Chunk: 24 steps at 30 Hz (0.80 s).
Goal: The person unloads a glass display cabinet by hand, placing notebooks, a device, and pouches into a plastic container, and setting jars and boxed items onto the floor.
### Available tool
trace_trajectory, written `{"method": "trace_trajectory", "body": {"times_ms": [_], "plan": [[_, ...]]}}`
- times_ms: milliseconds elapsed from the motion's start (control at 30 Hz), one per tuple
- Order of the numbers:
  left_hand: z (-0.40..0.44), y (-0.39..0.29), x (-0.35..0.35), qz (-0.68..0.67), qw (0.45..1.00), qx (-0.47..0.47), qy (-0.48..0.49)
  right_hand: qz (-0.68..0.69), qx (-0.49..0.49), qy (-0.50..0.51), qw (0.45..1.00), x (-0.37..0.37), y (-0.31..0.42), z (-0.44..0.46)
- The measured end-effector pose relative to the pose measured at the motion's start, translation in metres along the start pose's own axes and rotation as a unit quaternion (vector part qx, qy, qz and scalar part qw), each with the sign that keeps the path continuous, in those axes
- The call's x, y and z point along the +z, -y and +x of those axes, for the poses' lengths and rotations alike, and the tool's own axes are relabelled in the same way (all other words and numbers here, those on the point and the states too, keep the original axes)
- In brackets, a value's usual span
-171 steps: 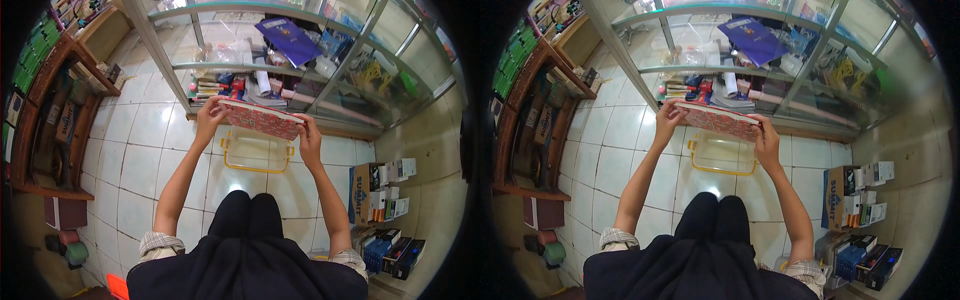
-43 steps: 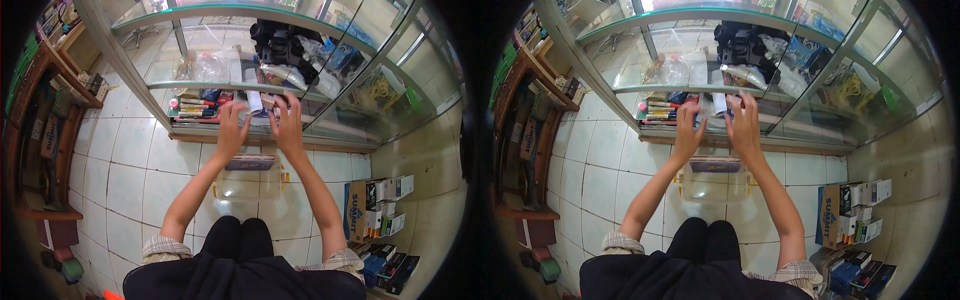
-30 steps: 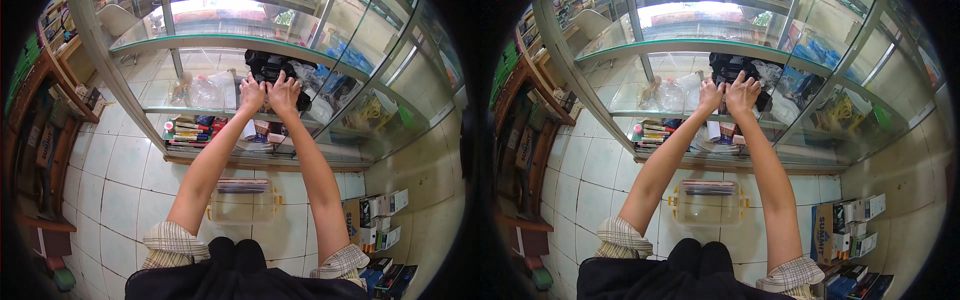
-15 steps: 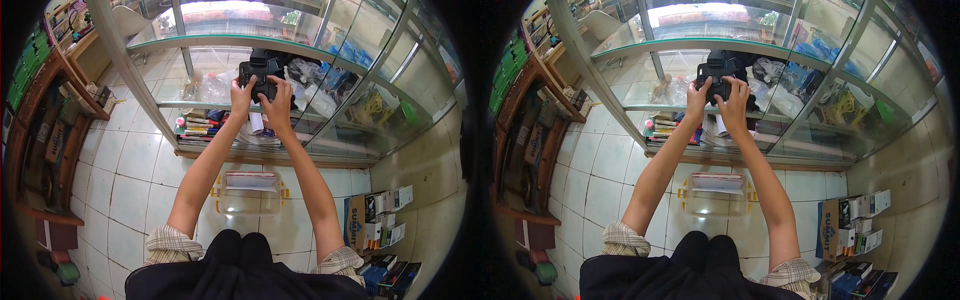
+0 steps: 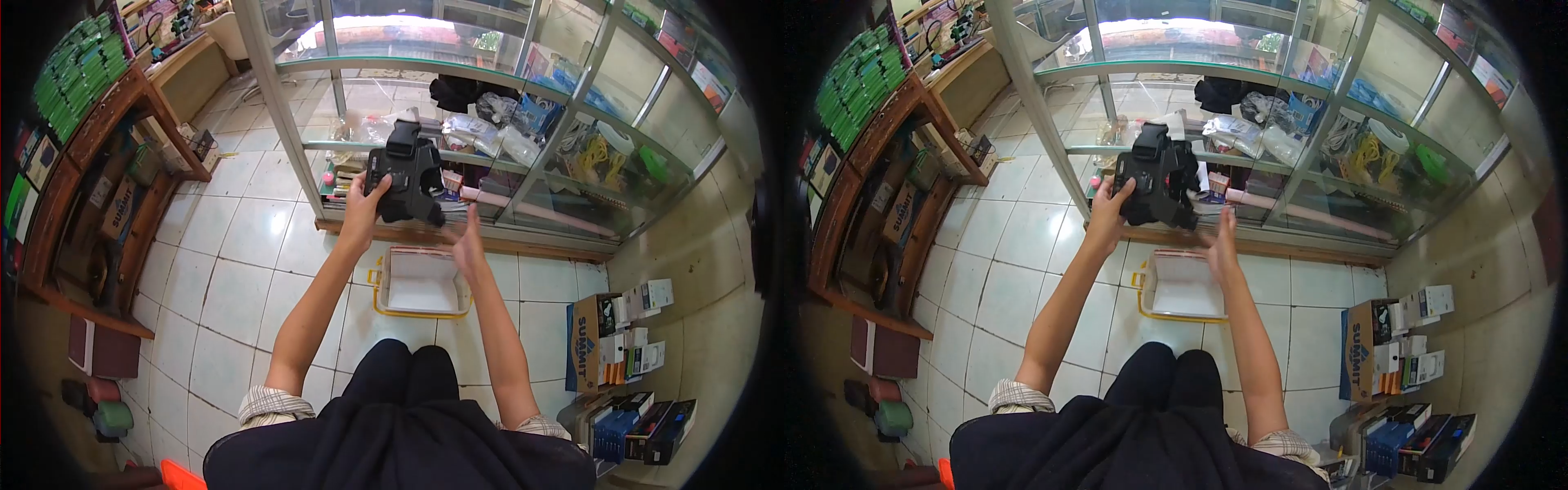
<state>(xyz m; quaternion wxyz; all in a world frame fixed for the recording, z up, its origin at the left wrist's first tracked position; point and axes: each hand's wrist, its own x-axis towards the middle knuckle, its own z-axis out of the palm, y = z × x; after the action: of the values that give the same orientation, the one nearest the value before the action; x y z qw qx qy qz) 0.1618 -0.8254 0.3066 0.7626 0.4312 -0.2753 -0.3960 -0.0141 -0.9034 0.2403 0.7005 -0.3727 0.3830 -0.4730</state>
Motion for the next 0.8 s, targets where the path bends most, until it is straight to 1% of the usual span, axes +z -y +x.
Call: {"method": "trace_trajectory", "body": {"times_ms": [33, 67, 100, 167, 200, 267, 300, 333, 400, 433, 467, 500, 533, 600, 667, 700, 733, 767, 800], "plan": [[-0.012, 0.002, -0.007, -0.009, 1.0, -0.015, 0.008, 0.076, 0.126, 0.069, 0.987, -0.003, -0.014, -0.007], [-0.025, 0.006, -0.015, -0.018, 0.999, -0.032, 0.016, 0.15, 0.25, 0.136, 0.947, -0.005, -0.027, -0.012], [-0.038, 0.01, -0.022, -0.018, 0.998, -0.05, 0.018, 0.15, 0.252, 0.135, 0.946, -0.006, -0.04, -0.016], [-0.06, 0.02, -0.035, -0.001, 0.998, -0.059, 0.013, 0.181, 0.23, 0.22, 0.931, -0.004, -0.06, -0.028], [-0.07, 0.028, -0.043, 0.015, 0.998, -0.068, 0.011, 0.182, 0.234, 0.221, 0.929, -0.003, -0.064, -0.035], [-0.085, 0.046, -0.059, 0.011, 0.994, -0.105, 0.015, 0.112, 0.233, 0.184, 0.948, -0.003, -0.065, -0.045], [-0.093, 0.051, -0.065, 0.027, 0.993, -0.112, 0.017, 0.098, 0.239, 0.163, 0.952, -0.004, -0.071, -0.044], [-0.098, 0.056, -0.07, 0.042, 0.992, -0.118, 0.021, 0.097, 0.238, 0.163, 0.953, -0.01, -0.073, -0.044], [-0.105, 0.066, -0.075, 0.04, 0.99, -0.129, 0.027, 0.045, 0.268, 0.213, 0.938, -0.02, -0.07, -0.048], [-0.107, 0.069, -0.075, 0.041, 0.989, -0.141, 0.031, 0.044, 0.268, 0.211, 0.939, -0.02, -0.064, -0.055], [-0.107, 0.073, -0.075, 0.039, 0.988, -0.143, 0.031, 0.005, 0.26, 0.192, 0.947, -0.02, -0.058, -0.062], [-0.106, 0.077, -0.075, 0.059, 0.983, -0.17, 0.03, -0.035, 0.251, 0.172, 0.952, -0.021, -0.056, -0.065], [-0.106, 0.081, -0.074, 0.079, 0.977, -0.197, 0.028, -0.035, 0.254, 0.169, 0.952, -0.029, -0.063, -0.059], [-0.101, 0.096, -0.074, 0.07, 0.978, -0.195, 0.02, 0.015, 0.287, 0.19, 0.939, -0.046, -0.078, -0.041], [-0.088, 0.124, -0.082, 0.224, 0.967, -0.116, 0.018, 0.027, 0.293, 0.184, 0.938, -0.052, -0.082, -0.033], [-0.082, 0.138, -0.088, 0.225, 0.966, -0.123, 0.017, 0.04, 0.296, 0.18, 0.937, -0.055, -0.085, -0.03], [-0.076, 0.154, -0.095, 0.277, 0.95, -0.146, 0.009, 0.042, 0.303, 0.175, 0.936, -0.063, -0.099, -0.023], [-0.072, 0.17, -0.101, 0.328, 0.929, -0.17, 0.003, -0.004, 0.313, 0.161, 0.936, -0.069, -0.116, -0.017], [-0.067, 0.188, -0.109, 0.328, 0.928, -0.178, 0.003, -0.05, 0.321, 0.147, 0.934, -0.079, -0.134, -0.007]]}}
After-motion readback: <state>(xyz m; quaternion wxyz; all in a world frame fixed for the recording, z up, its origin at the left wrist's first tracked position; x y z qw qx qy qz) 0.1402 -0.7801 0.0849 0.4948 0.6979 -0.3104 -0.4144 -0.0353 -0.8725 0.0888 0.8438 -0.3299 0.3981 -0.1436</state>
